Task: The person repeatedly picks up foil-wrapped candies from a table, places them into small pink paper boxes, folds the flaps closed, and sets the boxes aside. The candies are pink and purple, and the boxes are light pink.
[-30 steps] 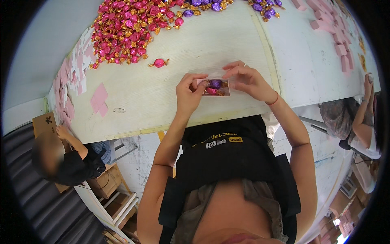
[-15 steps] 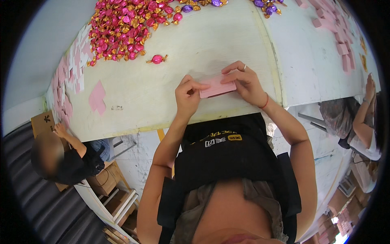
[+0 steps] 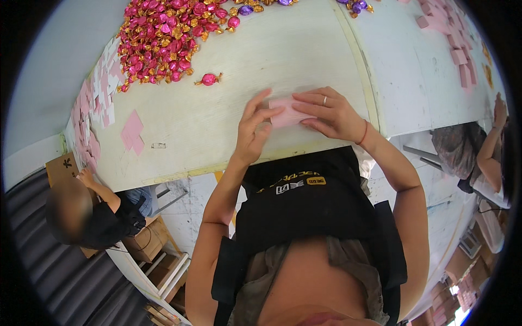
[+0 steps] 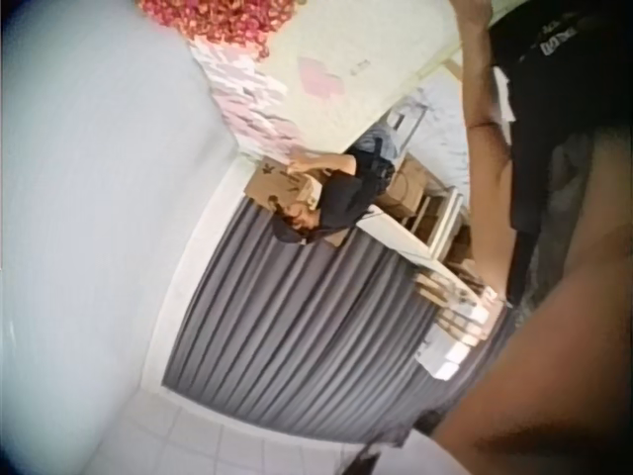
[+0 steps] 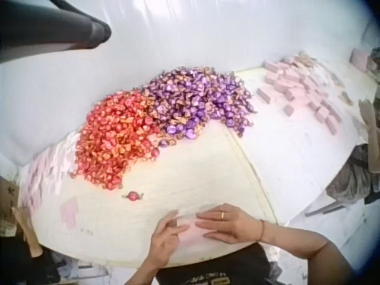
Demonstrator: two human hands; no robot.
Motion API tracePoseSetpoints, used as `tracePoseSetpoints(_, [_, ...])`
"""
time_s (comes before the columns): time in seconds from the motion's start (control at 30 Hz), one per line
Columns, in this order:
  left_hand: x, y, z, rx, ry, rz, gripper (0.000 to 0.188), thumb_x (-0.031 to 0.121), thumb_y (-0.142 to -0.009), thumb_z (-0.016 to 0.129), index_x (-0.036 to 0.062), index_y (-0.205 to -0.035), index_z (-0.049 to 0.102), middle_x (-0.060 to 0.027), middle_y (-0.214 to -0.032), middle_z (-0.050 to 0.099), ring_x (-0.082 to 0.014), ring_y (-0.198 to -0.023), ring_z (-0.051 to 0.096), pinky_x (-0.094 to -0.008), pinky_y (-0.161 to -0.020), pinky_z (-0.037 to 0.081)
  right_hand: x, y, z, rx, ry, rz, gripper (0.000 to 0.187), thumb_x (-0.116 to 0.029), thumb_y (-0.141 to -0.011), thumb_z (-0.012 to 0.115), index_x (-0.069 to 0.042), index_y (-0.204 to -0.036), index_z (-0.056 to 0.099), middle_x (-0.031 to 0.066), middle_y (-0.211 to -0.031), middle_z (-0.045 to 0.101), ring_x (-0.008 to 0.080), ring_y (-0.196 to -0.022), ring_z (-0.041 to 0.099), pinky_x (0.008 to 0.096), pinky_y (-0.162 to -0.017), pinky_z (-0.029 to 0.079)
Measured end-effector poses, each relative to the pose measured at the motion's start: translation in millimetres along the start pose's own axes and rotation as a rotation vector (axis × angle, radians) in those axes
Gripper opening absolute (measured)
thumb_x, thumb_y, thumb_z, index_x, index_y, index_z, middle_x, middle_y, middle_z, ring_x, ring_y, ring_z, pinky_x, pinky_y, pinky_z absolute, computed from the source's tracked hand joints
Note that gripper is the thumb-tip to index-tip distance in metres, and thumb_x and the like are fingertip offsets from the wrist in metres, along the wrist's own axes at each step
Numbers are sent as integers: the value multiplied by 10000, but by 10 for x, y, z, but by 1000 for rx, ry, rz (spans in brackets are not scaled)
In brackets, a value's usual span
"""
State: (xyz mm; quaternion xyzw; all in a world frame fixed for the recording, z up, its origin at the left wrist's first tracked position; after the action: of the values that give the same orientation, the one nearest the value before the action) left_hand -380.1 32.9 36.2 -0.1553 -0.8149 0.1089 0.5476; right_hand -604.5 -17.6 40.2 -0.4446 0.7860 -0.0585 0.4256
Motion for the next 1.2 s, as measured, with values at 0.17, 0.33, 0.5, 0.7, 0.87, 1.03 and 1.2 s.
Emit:
tracePoseSetpoints(0.17, [-113, 54, 14, -72, 34, -39, 283, -1, -804, 739, 53, -1082, 750, -139, -1288, 617, -258, -1092, 628, -317, -926, 497, -19, 9, 9, 14, 64, -47, 383, -163, -820, 746, -94, -1194, 696, 86, -1270, 652, 302, -1070, 623, 405, -911, 504])
tracePoseSetpoints(0.33, [-119, 145, 37, -83, 72, -107, 233, -30, -830, 726, 34, -1051, 756, -168, -1306, 612, -284, -1223, 585, -377, -1017, 469, -9, 44, 33, 4, 76, -47, 338, -157, -822, 738, -86, -1152, 718, 86, -1273, 652, 303, -1087, 616, 406, -915, 504])
tracePoseSetpoints(0.5, [-125, 164, 57, -7, -96, 68, 205, 0, -776, 787, 55, -972, 764, -133, -1163, 698, -333, -1180, 633, -388, -999, 521, -6, 67, 30, -20, 80, -56, 327, -144, -824, 731, -80, -1144, 715, 79, -1291, 645, 315, -1119, 605, 414, -931, 497])
tracePoseSetpoints(0.7, [-190, 131, 9, -30, -44, 81, 130, -4, -761, 800, 35, -830, 697, -115, -1038, 739, -340, -1113, 671, -377, -970, 545, 16, 88, 38, -52, 39, -61, 315, -108, -824, 721, -75, -1137, 716, 67, -1261, 662, 336, -1169, 594, 471, -975, 474])
tracePoseSetpoints(0.87, [-153, 79, -129, -187, -282, 297, 123, 11, -782, 785, 84, -830, 697, -88, -1052, 742, -332, -1129, 666, -354, -827, 584, -21, 170, 42, 78, 185, -328, 215, -92, -817, 722, -67, -1030, 731, 86, -1180, 695, 342, -1181, 602, 495, -1002, 472])
tracePoseSetpoints(1.03, [-176, 32, -154, -183, -347, 387, 182, -7, -762, 774, 111, -894, 732, -67, -1104, 733, -317, -1119, 675, -340, -768, 574, 48, 125, -67, -27, 16, -222, 151, -102, -884, 705, -28, -1015, 723, 77, -1226, 680, 373, -1236, 569, 440, -967, 521])
tracePoseSetpoints(1.2, [-155, 38, -147, -182, -322, 490, 180, -27, -744, 782, 101, -855, 720, -70, -1087, 731, -338, -1133, 664, -362, -759, 571, -45, 217, -32, -30, 45, -236, 204, -86, -868, 710, -27, -1062, 691, 96, -1296, 637, 389, -1295, 513, 446, -1037, 488])
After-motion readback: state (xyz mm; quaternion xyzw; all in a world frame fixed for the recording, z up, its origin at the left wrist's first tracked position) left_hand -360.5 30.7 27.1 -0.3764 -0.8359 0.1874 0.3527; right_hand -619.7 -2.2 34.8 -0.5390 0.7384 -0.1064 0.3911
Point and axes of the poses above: each hand's wrist, its own y-axis away from the middle knuckle, its own z-axis out of the palm, x = y × z, the point moved 2 cm from there along -y, towards the middle knuckle
